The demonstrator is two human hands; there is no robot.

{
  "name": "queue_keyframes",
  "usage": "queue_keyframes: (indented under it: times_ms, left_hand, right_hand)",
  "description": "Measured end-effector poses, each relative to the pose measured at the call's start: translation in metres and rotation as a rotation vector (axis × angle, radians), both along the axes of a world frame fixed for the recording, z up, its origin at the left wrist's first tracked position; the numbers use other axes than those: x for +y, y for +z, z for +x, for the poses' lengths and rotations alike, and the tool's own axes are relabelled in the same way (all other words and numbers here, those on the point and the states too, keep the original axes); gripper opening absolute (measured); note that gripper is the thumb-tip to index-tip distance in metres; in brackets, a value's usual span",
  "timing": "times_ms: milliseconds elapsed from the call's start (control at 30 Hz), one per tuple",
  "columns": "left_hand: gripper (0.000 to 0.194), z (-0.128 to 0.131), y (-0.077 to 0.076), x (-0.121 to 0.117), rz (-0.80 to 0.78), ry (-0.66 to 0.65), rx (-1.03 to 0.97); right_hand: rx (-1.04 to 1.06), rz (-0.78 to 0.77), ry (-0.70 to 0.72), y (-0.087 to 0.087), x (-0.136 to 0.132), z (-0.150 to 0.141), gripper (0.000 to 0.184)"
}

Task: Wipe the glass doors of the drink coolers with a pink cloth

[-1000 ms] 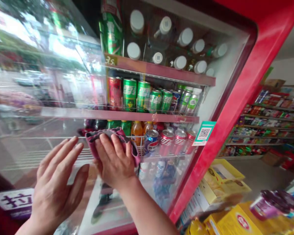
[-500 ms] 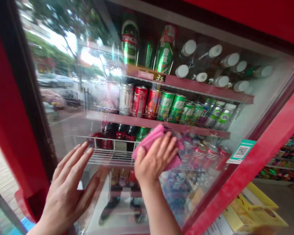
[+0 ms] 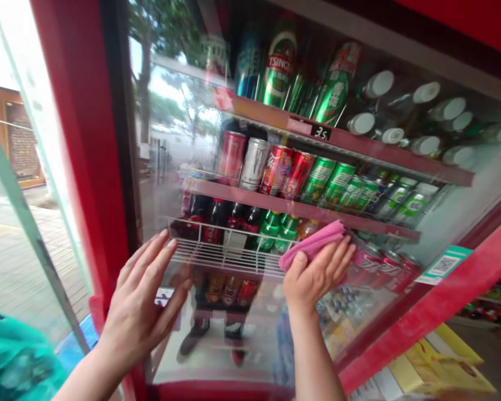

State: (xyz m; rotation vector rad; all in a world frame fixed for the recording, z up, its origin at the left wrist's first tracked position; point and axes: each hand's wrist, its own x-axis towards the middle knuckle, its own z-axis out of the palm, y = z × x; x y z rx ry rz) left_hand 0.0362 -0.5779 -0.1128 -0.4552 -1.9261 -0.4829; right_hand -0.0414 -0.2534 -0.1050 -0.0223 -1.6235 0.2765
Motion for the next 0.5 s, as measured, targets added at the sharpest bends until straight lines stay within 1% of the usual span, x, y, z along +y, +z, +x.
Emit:
queue_keyframes:
  times_ms: [33, 67, 100, 133, 200, 233, 267, 300, 333, 367, 400, 467, 500]
  left_hand:
    - [0.084, -0.001, 0.001, -0.003, -0.014, -0.001, -0.001]
    - [0.084, -0.003, 0.002, -0.005, -0.031, -0.007, -0.002]
    - [0.083, -0.005, 0.004, -0.007, -0.049, -0.014, -0.002]
    - [0.082, -0.008, 0.005, -0.008, -0.064, -0.021, -0.003]
    - [0.081, -0.012, 0.009, -0.009, -0.082, -0.031, 0.002]
    - [0.081, -0.014, 0.01, -0.009, -0.087, -0.034, 0.009]
    - [0.08, -0.015, 0.012, -0.008, -0.091, -0.035, 0.018]
    - [0.079, -0.016, 0.015, -0.007, -0.097, -0.039, 0.028]
    - [0.079, -0.017, 0.017, -0.006, -0.107, -0.044, 0.037]
    - [0.078, -0.016, 0.019, -0.006, -0.116, -0.051, 0.042]
    - [0.078, -0.015, 0.021, -0.006, -0.123, -0.057, 0.041]
    - [0.078, -0.013, 0.024, -0.008, -0.136, -0.062, 0.033]
    - [0.078, -0.012, 0.025, -0.011, -0.138, -0.056, 0.025]
  right_hand:
    - [0.009, -0.046, -0.005, -0.004, -0.009, -0.001, 0.086]
    - [0.013, -0.065, -0.007, -0.008, -0.024, -0.002, 0.086]
    - [0.007, -0.048, -0.006, -0.013, -0.044, -0.001, 0.085]
    - [-0.01, 0.011, 0.004, -0.019, -0.066, -0.001, 0.085]
    - [-0.069, 0.204, 0.052, -0.028, -0.111, 0.002, 0.083]
    - [-0.094, 0.289, 0.084, -0.031, -0.129, 0.003, 0.081]
    - [-0.109, 0.35, 0.114, -0.033, -0.142, 0.004, 0.079]
    - [-0.115, 0.388, 0.139, -0.033, -0.15, 0.005, 0.076]
    - [-0.12, 0.408, 0.156, -0.031, -0.151, 0.007, 0.074]
    - [-0.123, 0.418, 0.161, -0.027, -0.146, 0.008, 0.073]
    - [-0.125, 0.421, 0.154, -0.022, -0.136, 0.008, 0.073]
    - [-0.113, 0.383, 0.107, -0.007, -0.104, 0.008, 0.078]
    - [-0.093, 0.328, 0.069, 0.002, -0.086, 0.006, 0.081]
